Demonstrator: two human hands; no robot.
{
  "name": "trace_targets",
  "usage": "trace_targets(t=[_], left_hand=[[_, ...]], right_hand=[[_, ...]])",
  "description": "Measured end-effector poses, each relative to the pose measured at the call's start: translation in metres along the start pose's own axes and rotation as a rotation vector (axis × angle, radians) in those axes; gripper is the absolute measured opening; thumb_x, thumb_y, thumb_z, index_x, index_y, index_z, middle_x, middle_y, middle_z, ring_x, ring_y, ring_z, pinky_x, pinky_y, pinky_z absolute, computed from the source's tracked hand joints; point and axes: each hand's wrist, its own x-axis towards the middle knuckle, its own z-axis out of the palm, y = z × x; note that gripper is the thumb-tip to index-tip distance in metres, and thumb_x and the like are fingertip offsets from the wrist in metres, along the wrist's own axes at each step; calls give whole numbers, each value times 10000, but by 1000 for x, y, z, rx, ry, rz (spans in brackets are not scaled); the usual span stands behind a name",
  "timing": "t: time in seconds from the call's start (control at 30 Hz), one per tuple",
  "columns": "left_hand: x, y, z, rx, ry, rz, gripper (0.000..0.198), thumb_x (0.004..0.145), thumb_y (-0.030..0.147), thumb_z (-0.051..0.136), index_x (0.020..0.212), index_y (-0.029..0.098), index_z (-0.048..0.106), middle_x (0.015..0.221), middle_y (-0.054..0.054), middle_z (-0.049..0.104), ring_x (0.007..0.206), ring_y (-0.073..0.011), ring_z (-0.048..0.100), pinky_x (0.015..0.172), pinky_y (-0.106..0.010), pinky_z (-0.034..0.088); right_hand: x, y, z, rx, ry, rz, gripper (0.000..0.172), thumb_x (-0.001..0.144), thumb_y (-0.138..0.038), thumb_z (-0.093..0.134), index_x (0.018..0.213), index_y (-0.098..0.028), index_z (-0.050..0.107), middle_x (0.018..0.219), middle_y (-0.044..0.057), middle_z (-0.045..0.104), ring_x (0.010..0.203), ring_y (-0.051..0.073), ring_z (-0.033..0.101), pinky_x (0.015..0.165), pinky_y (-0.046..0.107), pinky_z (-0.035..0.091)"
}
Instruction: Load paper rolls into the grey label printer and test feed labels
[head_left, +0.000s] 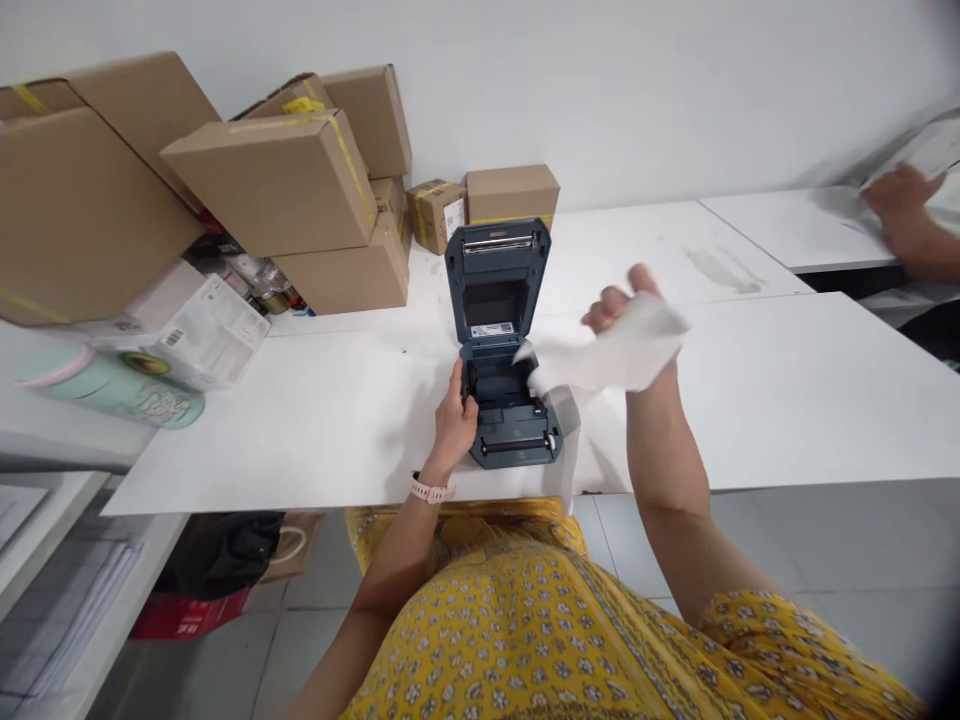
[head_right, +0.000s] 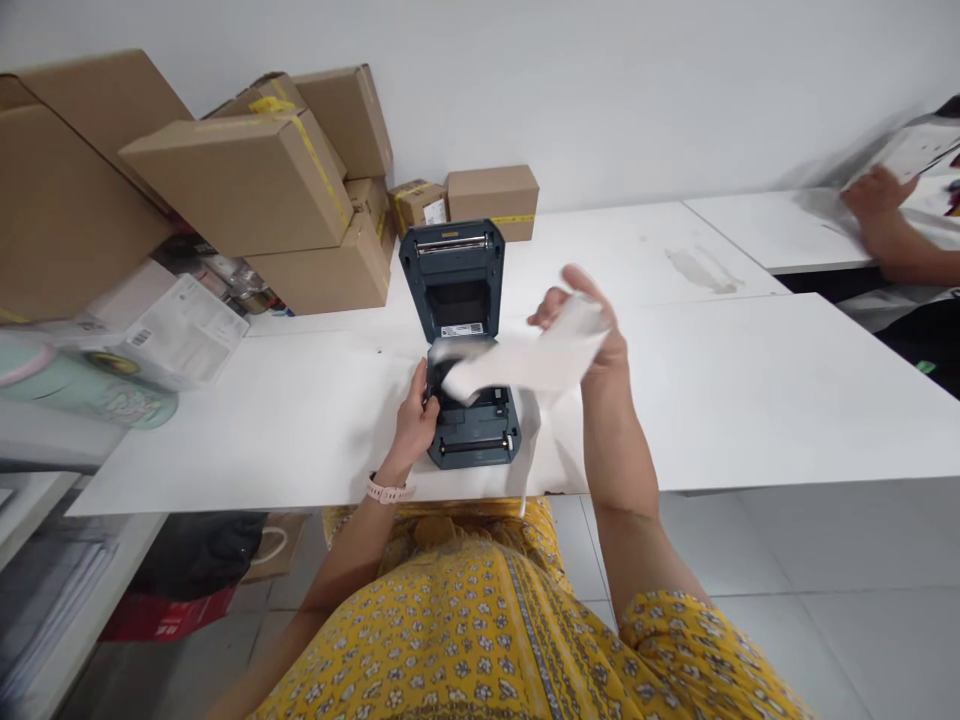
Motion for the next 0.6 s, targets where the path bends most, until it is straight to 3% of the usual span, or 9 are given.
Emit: trace_targets(t=[0.1,0.23,0.33,0.43,0.6], left_hand=[[-2,3,1,8,21,-23,700,1028,281,513,1688,289,278,1691,-103,467,1525,-325,498,1259,-553,412],[-3,6,2,-13,42,-19,685,1020,242,497,1677,284,308,1646,-96,523,1507,-301,515,1257,-550,418],[-3,6,3,-26,52,-23,692,1001,211,501,1669,275,331,1631,-93,541,1490,-283,535,1267,-530,409],[-3,4,2,-40,59,-31,696,989,204,508,1662,273,348,1626,-89,546,1491,-269,536,1275,-509,402],[-4,2,3,-62,71,-39,677,991,262,538,1648,258,377,1596,-107,577,1504,-285,528,1260,-501,423]], right_hand=[[4,4,-27,49,191,-23,564,724,-755,785,1205,-473,704,944,-11,687,868,216,679,960,412,569],[8,31,-49,17,282,155,566,757,-686,789,1234,-403,679,1044,1,738,1040,240,712,1026,433,574],[9,59,-62,-29,192,332,744,651,-528,931,1315,-330,661,1139,33,773,1081,244,733,974,403,598],[11,88,-74,-83,101,499,899,511,-446,1009,1326,-294,661,1110,49,806,986,240,755,844,354,611],[10,131,-82,-124,72,544,929,526,-421,973,1382,-274,644,961,19,806,927,251,755,758,346,595]])
